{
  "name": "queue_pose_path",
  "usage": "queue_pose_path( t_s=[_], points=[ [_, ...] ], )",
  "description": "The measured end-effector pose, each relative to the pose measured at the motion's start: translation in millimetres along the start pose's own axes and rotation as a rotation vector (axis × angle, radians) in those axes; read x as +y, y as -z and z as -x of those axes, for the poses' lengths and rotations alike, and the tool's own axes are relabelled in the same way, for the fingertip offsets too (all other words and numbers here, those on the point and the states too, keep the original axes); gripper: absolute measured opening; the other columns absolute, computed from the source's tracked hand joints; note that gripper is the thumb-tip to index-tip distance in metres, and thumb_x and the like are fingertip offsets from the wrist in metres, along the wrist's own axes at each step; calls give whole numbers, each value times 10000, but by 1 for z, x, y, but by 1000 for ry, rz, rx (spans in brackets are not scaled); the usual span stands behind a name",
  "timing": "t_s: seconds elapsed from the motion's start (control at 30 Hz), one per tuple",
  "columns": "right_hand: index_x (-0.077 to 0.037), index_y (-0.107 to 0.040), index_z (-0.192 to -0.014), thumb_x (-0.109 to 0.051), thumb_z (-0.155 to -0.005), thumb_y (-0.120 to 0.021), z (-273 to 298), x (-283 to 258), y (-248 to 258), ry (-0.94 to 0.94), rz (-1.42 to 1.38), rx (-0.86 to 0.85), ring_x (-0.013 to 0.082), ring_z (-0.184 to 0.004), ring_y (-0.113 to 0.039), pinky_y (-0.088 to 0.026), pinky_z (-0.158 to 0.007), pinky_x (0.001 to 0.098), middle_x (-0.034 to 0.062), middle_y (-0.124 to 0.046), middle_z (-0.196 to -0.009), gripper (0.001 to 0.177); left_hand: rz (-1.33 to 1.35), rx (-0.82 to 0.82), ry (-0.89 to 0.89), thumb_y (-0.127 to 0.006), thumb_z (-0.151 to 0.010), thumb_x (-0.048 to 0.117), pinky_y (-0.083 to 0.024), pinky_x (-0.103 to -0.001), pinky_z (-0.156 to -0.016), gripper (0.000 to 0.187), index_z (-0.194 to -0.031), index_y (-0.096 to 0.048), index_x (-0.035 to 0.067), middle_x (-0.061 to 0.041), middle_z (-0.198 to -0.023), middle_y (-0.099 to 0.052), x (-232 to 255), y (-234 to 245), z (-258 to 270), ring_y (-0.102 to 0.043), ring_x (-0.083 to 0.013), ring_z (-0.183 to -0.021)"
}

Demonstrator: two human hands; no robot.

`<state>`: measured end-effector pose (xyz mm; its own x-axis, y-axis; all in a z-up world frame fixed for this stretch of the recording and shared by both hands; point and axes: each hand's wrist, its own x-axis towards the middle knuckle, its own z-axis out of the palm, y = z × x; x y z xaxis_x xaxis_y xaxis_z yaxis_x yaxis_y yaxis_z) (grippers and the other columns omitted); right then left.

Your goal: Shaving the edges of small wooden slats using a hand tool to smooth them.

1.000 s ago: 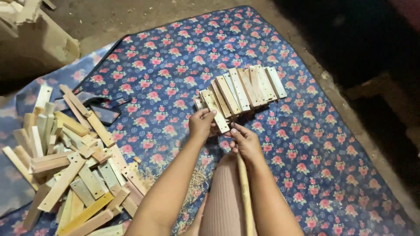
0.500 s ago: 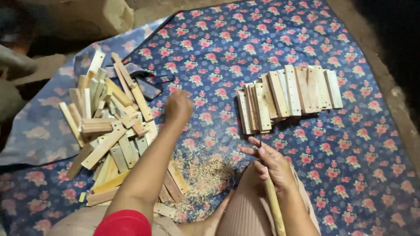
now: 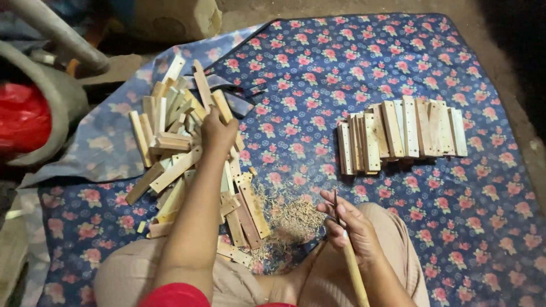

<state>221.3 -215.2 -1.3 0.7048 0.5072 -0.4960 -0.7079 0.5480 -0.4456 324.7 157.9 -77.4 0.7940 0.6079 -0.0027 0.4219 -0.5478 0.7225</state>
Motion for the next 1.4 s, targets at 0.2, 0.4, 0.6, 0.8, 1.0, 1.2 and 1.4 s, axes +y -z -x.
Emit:
queue_pose_path(
  t_s=[0.2,0.4,0.6,0.8,1.0,1.2,1.4],
  points=[
    [48,-595,-1388,-21,-942,-570,21,36,-46,37,245,50,78,-501,-475,-385,-356,183,76,-571,-738,452,634,-272,-146,-566,-994,157,-639,-275,-603,209,-826,-608,41,-77,-740,-635,33,104,183,-660,-170,-614],
    [50,-524,-1432,24,-931,-597,51,91,-102,114,503,-81,157,-493,-482,-414,-292,236,169,-530,-829,507,531,-255,-31,-657,-939,177,-655,-440,-605,255,-1077,-726,-26,-232,-903,-779,29,151,295,-788,-346,-821],
    [32,-477,-1466,56,-924,-598,75,116,-113,91,714,-247,207,-459,-578,-506,-294,334,193,-553,-861,556,368,-175,-242,-696,-816,44,-629,-337,-472,62,-778,-661,9,-190,-708,-706,35,168,323,-760,-338,-688],
    [38,-458,-1474,73,-922,-591,83,121,-107,134,770,-289,219,-434,-597,-515,-283,350,206,-571,-848,569,304,-203,-338,-674,-811,44,-649,-423,-506,22,-807,-683,24,-178,-724,-722,29,171,328,-763,-351,-712],
    [73,-590,-1338,39,-954,-581,88,113,-105,131,821,-256,213,-426,-578,-496,-293,334,210,-588,-801,386,339,-213,-296,-677,-843,102,-605,-399,-486,146,-715,-639,44,-169,-639,-687,44,180,338,-747,-338,-650],
    [98,-598,-1314,34,-965,-548,82,119,-90,56,679,-190,165,-484,-544,-462,-316,292,156,-565,-842,359,383,-202,-262,-673,-849,91,-613,-361,-526,160,-702,-655,30,-188,-640,-702,44,178,341,-753,-328,-632],
    [61,-563,-1379,54,-959,-559,88,119,-100,46,626,-200,162,-466,-512,-431,-294,284,150,-540,-797,420,231,-64,-438,-676,-832,88,-559,-406,-480,188,-656,-613,74,-164,-571,-643,50,176,344,-714,-358,-585]
  ],
)
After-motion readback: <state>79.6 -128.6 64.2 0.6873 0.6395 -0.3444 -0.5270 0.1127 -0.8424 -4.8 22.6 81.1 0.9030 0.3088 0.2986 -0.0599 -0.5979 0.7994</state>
